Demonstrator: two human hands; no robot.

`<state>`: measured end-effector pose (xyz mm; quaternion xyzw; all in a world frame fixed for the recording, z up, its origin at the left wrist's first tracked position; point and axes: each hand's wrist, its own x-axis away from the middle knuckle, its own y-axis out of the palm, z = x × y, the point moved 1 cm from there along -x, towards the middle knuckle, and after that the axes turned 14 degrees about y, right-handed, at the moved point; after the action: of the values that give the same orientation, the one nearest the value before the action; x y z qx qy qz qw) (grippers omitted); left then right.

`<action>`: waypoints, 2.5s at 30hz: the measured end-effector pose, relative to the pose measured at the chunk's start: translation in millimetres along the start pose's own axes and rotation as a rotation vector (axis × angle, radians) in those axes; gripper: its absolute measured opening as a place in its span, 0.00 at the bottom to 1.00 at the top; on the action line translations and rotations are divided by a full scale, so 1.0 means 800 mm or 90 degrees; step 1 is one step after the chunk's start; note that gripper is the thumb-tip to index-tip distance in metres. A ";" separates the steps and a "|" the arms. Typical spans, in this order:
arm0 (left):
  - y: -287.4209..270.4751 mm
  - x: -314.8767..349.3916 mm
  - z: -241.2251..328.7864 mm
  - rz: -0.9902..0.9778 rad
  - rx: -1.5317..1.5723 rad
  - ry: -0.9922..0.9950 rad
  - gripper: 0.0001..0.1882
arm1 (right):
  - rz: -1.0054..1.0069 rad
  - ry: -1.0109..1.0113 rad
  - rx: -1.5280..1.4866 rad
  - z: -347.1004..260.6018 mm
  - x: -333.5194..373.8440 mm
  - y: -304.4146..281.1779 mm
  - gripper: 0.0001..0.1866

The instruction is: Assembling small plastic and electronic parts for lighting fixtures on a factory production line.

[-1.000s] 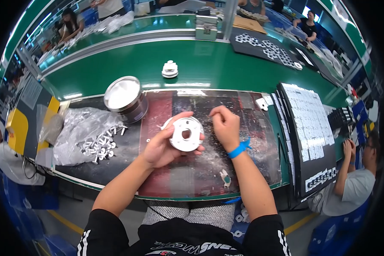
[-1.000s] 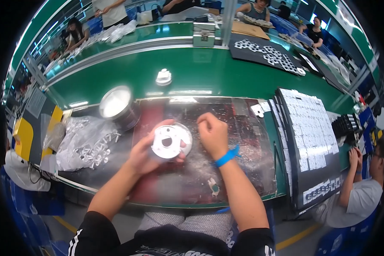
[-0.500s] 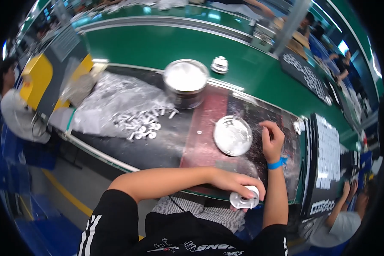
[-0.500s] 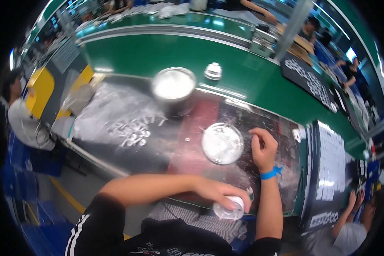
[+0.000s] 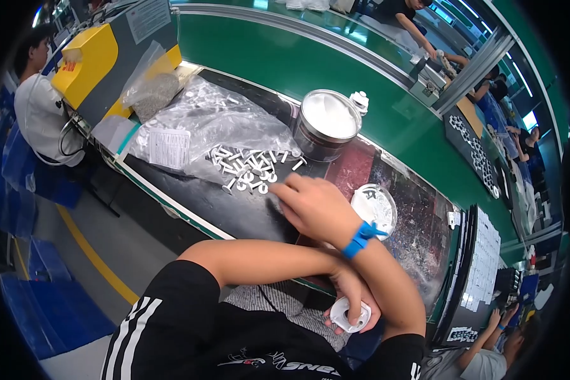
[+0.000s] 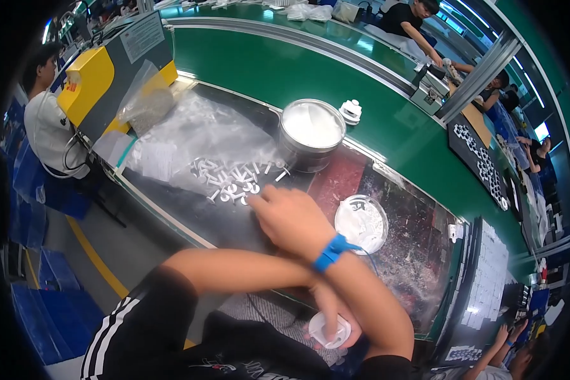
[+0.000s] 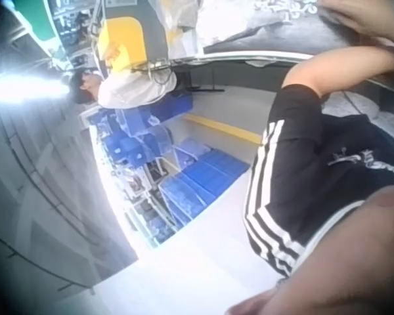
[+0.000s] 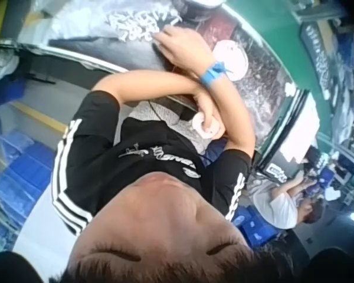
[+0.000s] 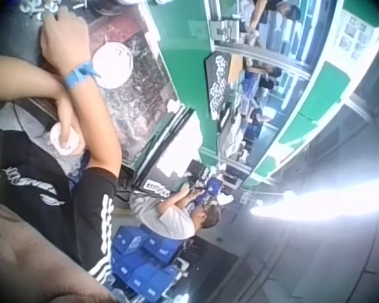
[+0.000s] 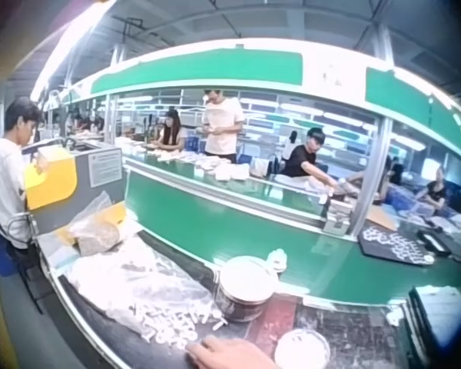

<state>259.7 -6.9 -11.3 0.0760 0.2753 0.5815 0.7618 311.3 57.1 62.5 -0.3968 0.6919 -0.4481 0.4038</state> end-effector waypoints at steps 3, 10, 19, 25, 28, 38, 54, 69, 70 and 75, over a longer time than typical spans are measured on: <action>-0.001 -0.002 0.001 -0.033 -0.006 -0.011 0.17 | 0.052 0.021 0.068 0.013 -0.033 0.028 0.16; 0.002 0.006 0.010 -0.006 0.030 0.002 0.18 | 0.003 0.051 0.003 0.029 -0.059 0.054 0.07; 0.000 0.008 0.015 0.029 0.024 0.063 0.16 | 0.095 0.161 -0.289 0.033 -0.003 -0.031 0.07; -0.004 0.005 0.026 0.066 -0.075 0.129 0.16 | 0.332 0.463 -0.415 0.135 0.133 -0.073 0.10; -0.005 0.010 0.038 0.123 -0.022 0.126 0.17 | 0.388 0.568 -0.435 0.204 0.186 -0.069 0.10; -0.012 0.016 0.052 0.405 -0.015 0.233 0.19 | 0.358 0.508 -0.168 0.234 0.223 -0.044 0.04; -0.027 0.017 0.062 0.521 -0.002 0.343 0.23 | 0.365 0.554 -0.079 0.235 0.269 -0.089 0.11; -0.025 0.010 0.042 0.612 -0.046 0.368 0.30 | 0.762 0.959 0.281 0.001 0.583 -0.129 0.08; -0.024 0.009 0.043 0.603 -0.055 0.371 0.30 | 0.783 1.000 0.291 -0.001 0.606 -0.128 0.10; -0.028 0.018 0.032 0.666 -0.012 0.395 0.30 | 0.727 1.123 0.237 0.001 0.669 -0.114 0.23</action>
<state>294.1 5.1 -4.5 0.0214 0.4055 0.8762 0.2596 136.8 -456.4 39.8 0.5186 0.7439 -0.4200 -0.0354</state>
